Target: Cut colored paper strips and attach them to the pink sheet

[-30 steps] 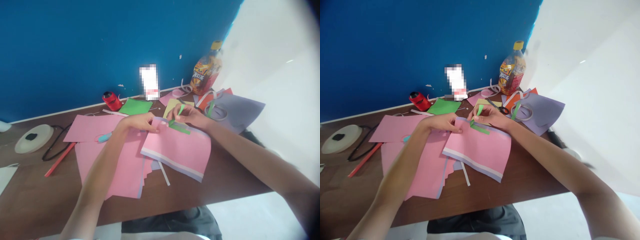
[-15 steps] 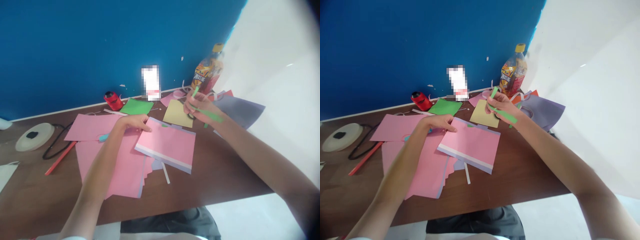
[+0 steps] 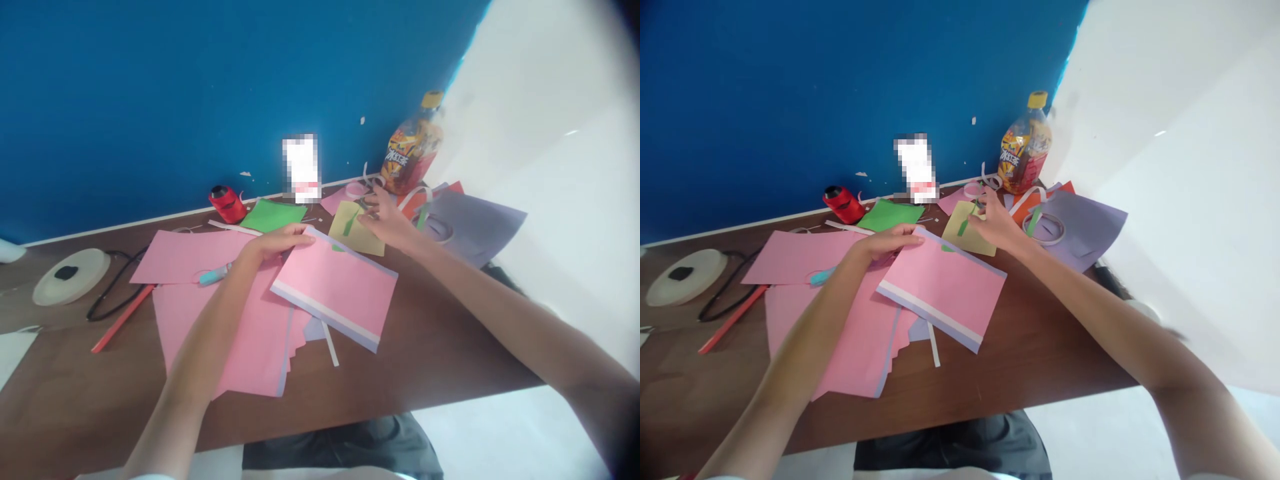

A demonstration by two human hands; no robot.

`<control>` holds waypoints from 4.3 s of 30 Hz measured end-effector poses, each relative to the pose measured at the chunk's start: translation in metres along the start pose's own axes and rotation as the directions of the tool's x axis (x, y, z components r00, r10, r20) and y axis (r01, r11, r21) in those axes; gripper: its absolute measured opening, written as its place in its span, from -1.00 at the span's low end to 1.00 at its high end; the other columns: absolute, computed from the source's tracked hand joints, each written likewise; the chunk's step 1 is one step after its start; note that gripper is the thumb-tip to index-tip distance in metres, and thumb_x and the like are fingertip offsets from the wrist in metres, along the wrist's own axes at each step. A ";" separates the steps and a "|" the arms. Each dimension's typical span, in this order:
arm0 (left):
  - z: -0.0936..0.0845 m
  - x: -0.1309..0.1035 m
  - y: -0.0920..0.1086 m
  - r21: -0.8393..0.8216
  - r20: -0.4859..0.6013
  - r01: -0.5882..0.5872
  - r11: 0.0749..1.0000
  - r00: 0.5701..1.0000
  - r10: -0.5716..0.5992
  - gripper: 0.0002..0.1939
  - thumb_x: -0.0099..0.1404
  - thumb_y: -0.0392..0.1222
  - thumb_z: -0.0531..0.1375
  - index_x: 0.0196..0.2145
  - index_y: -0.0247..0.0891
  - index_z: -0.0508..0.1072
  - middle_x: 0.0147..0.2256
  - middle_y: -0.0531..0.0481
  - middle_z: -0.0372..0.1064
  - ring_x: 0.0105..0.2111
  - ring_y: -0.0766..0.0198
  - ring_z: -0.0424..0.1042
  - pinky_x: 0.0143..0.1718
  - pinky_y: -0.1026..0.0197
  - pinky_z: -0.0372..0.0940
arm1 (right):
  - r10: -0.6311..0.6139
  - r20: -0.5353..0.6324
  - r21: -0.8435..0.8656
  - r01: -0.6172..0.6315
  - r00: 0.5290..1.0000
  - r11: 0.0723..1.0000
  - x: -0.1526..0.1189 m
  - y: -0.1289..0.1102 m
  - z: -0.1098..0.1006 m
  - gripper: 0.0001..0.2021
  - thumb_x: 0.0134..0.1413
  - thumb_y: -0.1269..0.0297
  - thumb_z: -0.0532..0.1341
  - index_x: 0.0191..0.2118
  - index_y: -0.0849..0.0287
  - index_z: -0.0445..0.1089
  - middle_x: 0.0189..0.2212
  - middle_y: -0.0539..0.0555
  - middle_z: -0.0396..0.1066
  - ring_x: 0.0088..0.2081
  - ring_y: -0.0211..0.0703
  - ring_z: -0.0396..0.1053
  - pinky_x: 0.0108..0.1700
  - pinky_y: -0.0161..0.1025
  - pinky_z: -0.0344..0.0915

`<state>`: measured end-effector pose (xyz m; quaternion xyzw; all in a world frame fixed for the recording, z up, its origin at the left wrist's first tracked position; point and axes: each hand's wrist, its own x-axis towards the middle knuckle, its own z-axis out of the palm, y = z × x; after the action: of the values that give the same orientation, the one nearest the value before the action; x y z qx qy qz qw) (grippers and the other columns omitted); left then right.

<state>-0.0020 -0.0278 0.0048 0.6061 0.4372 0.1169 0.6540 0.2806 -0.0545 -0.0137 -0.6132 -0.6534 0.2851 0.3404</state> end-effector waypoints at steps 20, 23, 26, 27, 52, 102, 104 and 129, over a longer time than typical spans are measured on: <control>0.023 0.024 -0.003 0.468 -0.132 -0.570 0.676 0.711 0.691 -0.63 0.11 -0.35 0.12 -0.09 -0.20 0.39 0.03 -0.12 0.36 0.06 0.15 0.31 0.10 0.05 0.17 | -0.164 0.448 0.442 -0.058 0.879 0.895 -0.018 -0.008 0.016 -0.69 -0.10 0.01 0.37 -0.39 0.18 0.49 -0.42 -0.01 0.41 -0.35 -0.22 0.32 -0.25 -0.22 0.21; 0.033 0.025 0.001 0.814 -0.088 -0.405 0.417 0.622 0.778 -0.74 0.22 -0.39 0.07 -0.25 -0.16 0.50 0.05 -0.06 0.37 0.16 0.09 0.18 0.19 -0.06 0.00 | -0.150 0.384 0.482 -0.059 0.911 0.874 -0.017 0.000 0.019 -0.70 -0.11 0.02 0.38 -0.40 0.17 0.47 -0.45 -0.03 0.36 -0.38 -0.24 0.27 -0.29 -0.23 0.17; 0.041 0.025 -0.001 0.914 0.009 -0.323 0.244 0.618 0.786 -0.71 0.29 -0.38 0.04 -0.26 -0.13 0.54 0.03 -0.04 0.41 0.14 0.08 0.20 0.15 -0.09 0.01 | -0.149 0.355 0.507 -0.056 0.923 0.860 -0.017 0.007 0.020 -0.68 -0.12 0.00 0.38 -0.39 0.17 0.46 -0.46 -0.04 0.34 -0.40 -0.26 0.24 -0.32 -0.24 0.16; 0.043 0.024 -0.002 0.925 0.034 -0.318 0.209 0.614 0.788 -0.70 0.30 -0.37 0.04 -0.24 -0.13 0.54 0.05 -0.04 0.39 0.15 0.07 0.19 0.14 -0.10 0.01 | -0.155 0.354 0.508 -0.050 0.922 0.860 -0.016 0.009 0.020 -0.68 -0.12 0.00 0.38 -0.39 0.17 0.46 -0.46 -0.03 0.34 -0.40 -0.26 0.24 -0.32 -0.24 0.16; 0.072 0.019 -0.007 0.732 -0.092 -0.540 0.414 0.524 0.847 -0.84 0.32 -0.12 0.14 -0.19 -0.20 0.43 -0.10 -0.10 0.44 -0.06 0.21 0.40 0.02 0.11 0.28 | -0.181 0.268 0.612 -0.023 0.946 0.790 -0.014 0.016 0.019 -0.70 -0.22 0.05 0.45 -0.38 0.13 0.53 -0.39 -0.01 0.45 -0.33 -0.21 0.35 -0.17 -0.17 0.29; 0.033 0.019 0.009 0.630 -0.039 -0.402 0.665 0.838 0.544 -0.66 0.14 0.12 0.28 -0.42 -0.23 0.39 -0.32 -0.02 0.44 -0.27 0.19 0.38 -0.20 0.13 0.24 | -0.285 0.452 0.362 0.118 0.845 0.925 -0.013 0.005 0.015 -0.64 -0.13 -0.04 0.36 -0.31 0.16 0.53 -0.45 -0.01 0.41 -0.43 -0.24 0.26 -0.35 -0.23 0.12; 0.028 0.018 0.007 0.565 -0.032 -0.358 0.743 0.891 0.454 -0.66 0.13 0.11 0.27 -0.39 -0.23 0.37 -0.42 0.03 0.41 -0.42 0.27 0.35 -0.35 0.20 0.20 | -0.279 0.427 0.281 0.167 0.860 0.945 -0.012 0.004 0.015 -0.60 -0.14 -0.04 0.37 -0.23 0.15 0.51 -0.51 -0.05 0.33 -0.48 -0.29 0.20 -0.39 -0.26 0.07; 0.044 0.023 -0.002 0.709 -0.032 -0.319 0.629 0.876 0.481 -0.66 0.38 -0.02 -0.03 -0.22 -0.22 0.47 -0.28 -0.02 0.49 -0.29 0.22 0.41 -0.25 0.22 0.21 | 0.410 -0.082 -0.853 -0.277 0.908 0.442 0.008 0.002 -0.062 -0.48 -0.02 0.45 0.18 0.13 0.41 0.26 0.01 0.44 0.34 0.02 0.31 0.33 -0.11 0.00 0.27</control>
<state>0.0422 -0.0429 -0.0122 0.8688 0.3710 0.1561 0.2884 0.3310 -0.0495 0.0235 -0.7982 -0.5907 0.0336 -0.1136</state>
